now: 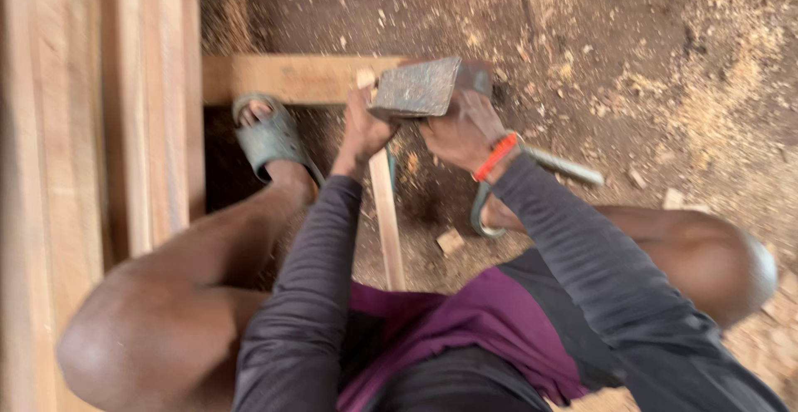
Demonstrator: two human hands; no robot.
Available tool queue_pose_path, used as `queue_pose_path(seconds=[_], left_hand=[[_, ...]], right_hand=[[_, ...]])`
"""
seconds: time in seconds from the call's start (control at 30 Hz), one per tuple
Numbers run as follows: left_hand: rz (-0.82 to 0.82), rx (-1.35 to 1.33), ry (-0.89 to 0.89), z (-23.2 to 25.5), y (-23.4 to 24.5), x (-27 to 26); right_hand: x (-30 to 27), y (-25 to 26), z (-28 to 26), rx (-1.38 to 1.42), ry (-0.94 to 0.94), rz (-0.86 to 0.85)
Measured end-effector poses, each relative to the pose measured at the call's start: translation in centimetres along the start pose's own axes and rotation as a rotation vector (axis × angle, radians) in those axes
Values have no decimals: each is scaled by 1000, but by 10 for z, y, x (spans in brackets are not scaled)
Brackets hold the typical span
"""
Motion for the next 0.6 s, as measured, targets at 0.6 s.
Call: queue_pose_path(seconds=[0.6], left_hand=[[-11, -357, -362, 0, 7, -11]], right_hand=[[12, 29, -31, 131, -102, -115]])
Point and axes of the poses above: each hand's wrist, its own x-axis towards the middle knuckle, its own y-axis out of the back of the hand, z = x × y, the point moved 1 cm from there along x, towards the middle knuckle, and after that the axes turned 2 degrees about -z, right-handed, at the moved point
